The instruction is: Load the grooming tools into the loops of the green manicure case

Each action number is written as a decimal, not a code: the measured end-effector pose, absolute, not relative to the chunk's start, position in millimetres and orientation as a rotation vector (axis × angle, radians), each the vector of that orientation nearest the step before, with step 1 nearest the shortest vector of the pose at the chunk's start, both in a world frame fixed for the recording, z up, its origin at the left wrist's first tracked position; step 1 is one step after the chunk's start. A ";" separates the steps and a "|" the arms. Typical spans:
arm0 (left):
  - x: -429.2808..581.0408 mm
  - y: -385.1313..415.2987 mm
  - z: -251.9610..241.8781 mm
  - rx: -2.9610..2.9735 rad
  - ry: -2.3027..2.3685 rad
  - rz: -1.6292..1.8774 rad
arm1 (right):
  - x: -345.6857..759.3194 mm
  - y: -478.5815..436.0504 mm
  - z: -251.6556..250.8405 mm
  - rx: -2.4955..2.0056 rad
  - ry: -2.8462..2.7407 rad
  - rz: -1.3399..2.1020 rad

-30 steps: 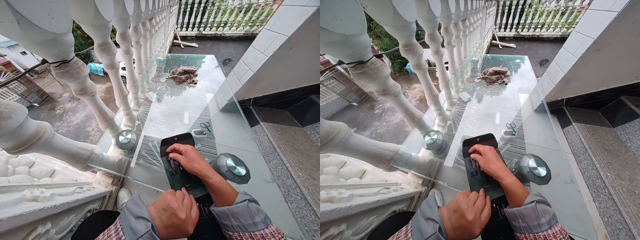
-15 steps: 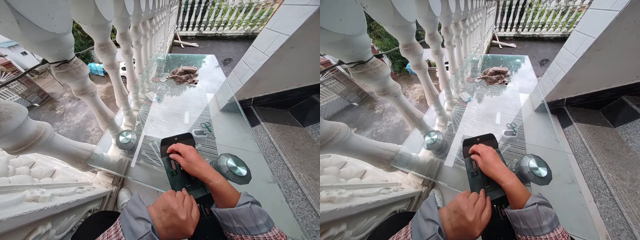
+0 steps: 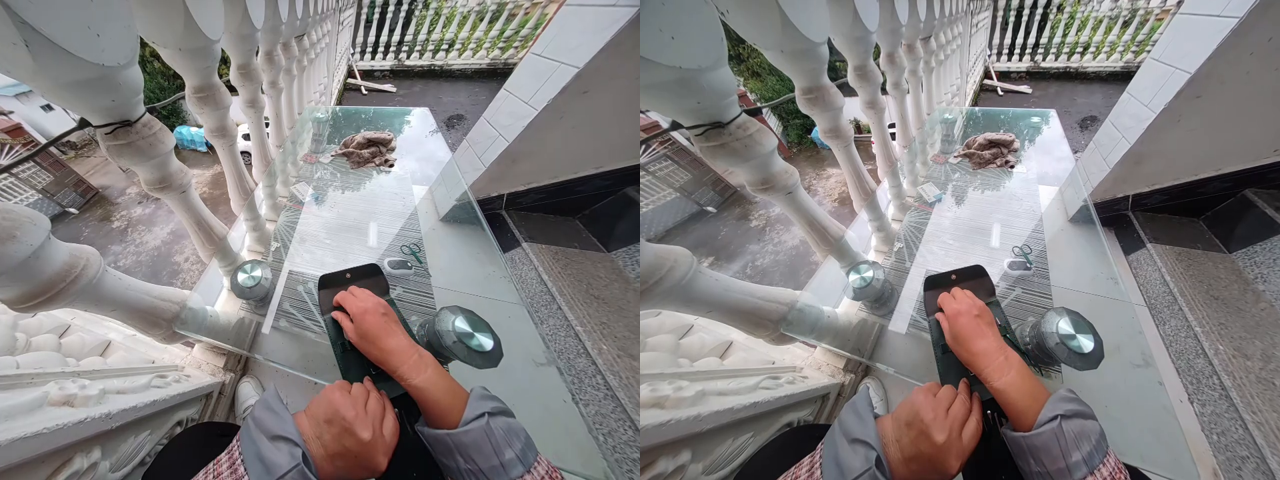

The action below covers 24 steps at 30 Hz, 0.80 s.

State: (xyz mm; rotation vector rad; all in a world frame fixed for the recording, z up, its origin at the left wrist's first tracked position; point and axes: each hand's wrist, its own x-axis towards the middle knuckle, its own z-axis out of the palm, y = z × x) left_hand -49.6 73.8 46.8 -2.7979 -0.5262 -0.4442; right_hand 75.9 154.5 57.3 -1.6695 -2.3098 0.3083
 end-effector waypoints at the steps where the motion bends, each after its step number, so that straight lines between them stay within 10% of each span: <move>1: -49.6 73.8 46.6 -2.803 -0.519 -0.422 | 74.3 154.0 56.9 -1.673 -2.302 0.295; 12: -50.8 74.0 47.7 -2.784 -0.527 -0.438 | 79.1 164.7 60.5 -1.553 -1.703 1.238; 24: -51.0 72.5 44.6 -2.807 -0.506 -0.359 | 86.6 164.3 58.7 -1.562 -2.140 0.710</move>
